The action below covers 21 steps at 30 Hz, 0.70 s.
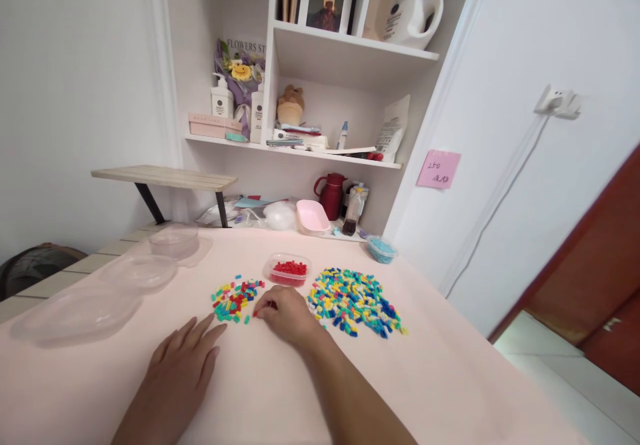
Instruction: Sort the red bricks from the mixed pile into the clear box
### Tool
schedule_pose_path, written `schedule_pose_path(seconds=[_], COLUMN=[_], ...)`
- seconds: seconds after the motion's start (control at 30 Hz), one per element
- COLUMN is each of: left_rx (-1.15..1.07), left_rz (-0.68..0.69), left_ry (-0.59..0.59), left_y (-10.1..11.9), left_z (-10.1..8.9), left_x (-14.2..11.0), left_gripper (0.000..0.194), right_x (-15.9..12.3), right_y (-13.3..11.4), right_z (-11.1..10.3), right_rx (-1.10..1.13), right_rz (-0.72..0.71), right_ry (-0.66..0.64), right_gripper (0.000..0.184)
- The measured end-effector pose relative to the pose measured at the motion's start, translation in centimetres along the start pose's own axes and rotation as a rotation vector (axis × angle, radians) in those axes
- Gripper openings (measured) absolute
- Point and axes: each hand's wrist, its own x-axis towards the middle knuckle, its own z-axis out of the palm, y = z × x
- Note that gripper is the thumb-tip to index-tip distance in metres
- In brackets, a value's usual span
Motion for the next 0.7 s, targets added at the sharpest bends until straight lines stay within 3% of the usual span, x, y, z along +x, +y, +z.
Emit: schedule_pose_path(seconds=[0.1,0.27,0.33,0.47,0.7], left_rx=[0.003,-0.010,-0.015,-0.006,-0.040], left_rz=[-0.003,-0.017,-0.021,-0.036,-0.023], left_ry=[-0.007,-0.030,-0.039,-0.066,-0.040], left_y=[0.0,0.1,0.2,0.3,-0.2], left_z=[0.0,-0.2,-0.2,-0.4,0.3], left_x=[0.0,0.1,0.1,0.3,0.4], left_gripper=[0.051,0.051,0.052,0.052,0.051], right_x=[0.3,1.4,1.7,2.1,2.2], right_y=[0.1,1.5,2.4,3.9,4.3], right_z=[-1.1,-3.6,-4.3,-4.7,-4.6], right_rx=[0.070,0.119,0.045,-0.103,-0.090], right_rz=[-0.014,0.043,0.084,0.075,0.056], right_ry=[0.098,0.544,0.639,0.671,0.675], right_gripper=[0.015,0.019,0.022,0.024,0.030])
